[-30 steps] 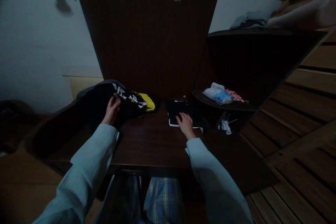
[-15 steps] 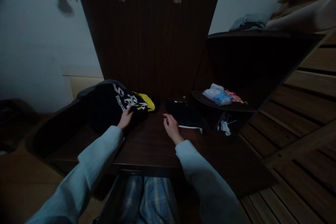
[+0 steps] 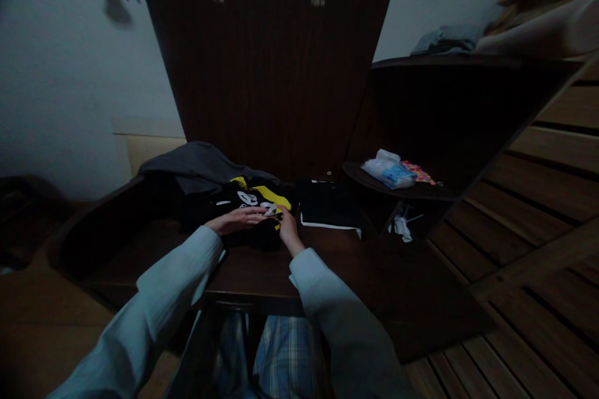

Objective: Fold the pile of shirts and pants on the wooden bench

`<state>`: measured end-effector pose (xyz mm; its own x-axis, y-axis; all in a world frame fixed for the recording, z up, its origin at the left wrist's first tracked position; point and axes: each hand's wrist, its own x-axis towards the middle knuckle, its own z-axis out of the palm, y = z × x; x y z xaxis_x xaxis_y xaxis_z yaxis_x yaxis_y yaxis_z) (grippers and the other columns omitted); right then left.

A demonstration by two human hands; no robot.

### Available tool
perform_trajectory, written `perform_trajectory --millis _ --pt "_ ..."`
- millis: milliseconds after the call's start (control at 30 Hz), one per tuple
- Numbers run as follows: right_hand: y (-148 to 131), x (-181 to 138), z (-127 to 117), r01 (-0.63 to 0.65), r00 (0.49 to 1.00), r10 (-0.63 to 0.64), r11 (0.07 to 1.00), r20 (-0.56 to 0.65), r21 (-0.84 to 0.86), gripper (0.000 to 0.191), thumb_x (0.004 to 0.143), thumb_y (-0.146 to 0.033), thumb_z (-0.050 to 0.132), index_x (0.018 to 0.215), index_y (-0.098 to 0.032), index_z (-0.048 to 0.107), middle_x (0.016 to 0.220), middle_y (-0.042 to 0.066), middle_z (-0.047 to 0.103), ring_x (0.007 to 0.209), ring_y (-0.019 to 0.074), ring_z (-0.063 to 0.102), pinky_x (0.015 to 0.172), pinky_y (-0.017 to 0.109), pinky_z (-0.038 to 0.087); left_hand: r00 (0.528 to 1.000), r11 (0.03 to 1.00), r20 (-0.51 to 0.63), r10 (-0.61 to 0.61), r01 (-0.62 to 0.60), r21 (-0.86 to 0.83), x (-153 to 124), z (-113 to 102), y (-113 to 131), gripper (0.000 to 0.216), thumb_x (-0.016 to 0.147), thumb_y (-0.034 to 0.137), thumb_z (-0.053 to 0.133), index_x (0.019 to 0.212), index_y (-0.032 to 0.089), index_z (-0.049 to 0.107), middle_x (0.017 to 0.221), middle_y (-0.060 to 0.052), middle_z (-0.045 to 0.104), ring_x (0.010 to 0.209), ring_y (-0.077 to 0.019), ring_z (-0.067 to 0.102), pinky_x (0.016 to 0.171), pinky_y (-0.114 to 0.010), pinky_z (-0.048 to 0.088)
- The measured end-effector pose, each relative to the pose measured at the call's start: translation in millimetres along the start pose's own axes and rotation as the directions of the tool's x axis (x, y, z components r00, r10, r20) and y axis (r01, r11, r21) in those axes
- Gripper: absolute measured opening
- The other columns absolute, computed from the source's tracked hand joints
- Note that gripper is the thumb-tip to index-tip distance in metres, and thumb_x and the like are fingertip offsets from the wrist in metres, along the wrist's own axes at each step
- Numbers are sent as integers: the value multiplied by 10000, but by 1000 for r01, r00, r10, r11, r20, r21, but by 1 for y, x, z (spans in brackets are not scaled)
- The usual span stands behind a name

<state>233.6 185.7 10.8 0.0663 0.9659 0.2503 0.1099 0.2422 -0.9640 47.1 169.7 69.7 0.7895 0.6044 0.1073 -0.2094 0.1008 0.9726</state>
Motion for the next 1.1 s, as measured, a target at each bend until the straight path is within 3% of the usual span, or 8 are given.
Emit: perform_trajectory --millis 133,267,367,533,633,833,967,1100 --pt "-6 0 -1 -3 991 6 1000 136 -21 172 569 -134 532 706 -191 618 722 -5 640 729 157 592 701 273 444 870 955 -395 296 -255 154 -1 -24 5 602 742 464 503 1270 191 407 1312 -121 446 1215 -276 389 998 -437 271" --pt "-15 -5 -1 -9 978 16 999 207 -36 82 576 -167 475 506 -184 515 495 -41 511 538 117 493 524 217 381 655 749 -622 428 128 650 1 -48 -10 693 646 337 622 1282 189 390 1364 -112 373 1277 -291 273 1040 -435 206" --pt "-21 -10 0 -19 959 30 999 281 -41 192 604 -212 429 418 -196 386 399 -58 375 417 90 375 421 203 303 672 497 -611 419 393 774 2 -53 -22 685 638 214 598 1289 201 383 1391 -123 321 1285 -320 237 1023 -499 195" --pt "-24 -15 2 -19 946 48 996 321 -92 229 635 -248 399 417 -209 340 380 -59 322 371 88 307 377 206 252 725 283 -526 444 444 850 1 -42 -21 381 616 110 552 972 225 625 1371 -88 345 1284 -327 219 1020 -487 190" --pt "-21 -14 2 22 968 13 990 249 -137 231 656 -242 398 433 -210 351 415 -49 356 441 103 363 439 209 300 775 323 -494 394 387 864 1 -36 -16 197 575 94 546 711 211 627 1221 -77 500 1218 -308 330 1005 -463 220" --pt "-14 -8 -7 54 999 -53 965 12 -258 167 670 -163 411 515 -224 406 594 -1 490 710 161 476 707 269 358 818 450 -490 300 332 829 -1 -26 -14 136 594 156 513 701 173 596 728 -39 623 786 -226 572 792 -351 417" --pt "-14 -9 -8 31 997 -49 969 -68 -247 129 683 -142 416 632 -226 498 722 14 568 812 179 515 816 309 349 856 579 -457 241 251 776 2 -16 -17 207 701 281 459 738 152 617 716 -18 636 726 -184 578 686 -269 447" --pt "-13 -7 -6 -16 997 5 988 -74 -151 158 686 -154 412 634 -226 542 723 5 593 797 173 538 812 305 377 793 717 -552 258 225 659 6 -16 -19 364 778 388 387 847 121 624 815 -59 650 806 -199 582 750 -294 442"
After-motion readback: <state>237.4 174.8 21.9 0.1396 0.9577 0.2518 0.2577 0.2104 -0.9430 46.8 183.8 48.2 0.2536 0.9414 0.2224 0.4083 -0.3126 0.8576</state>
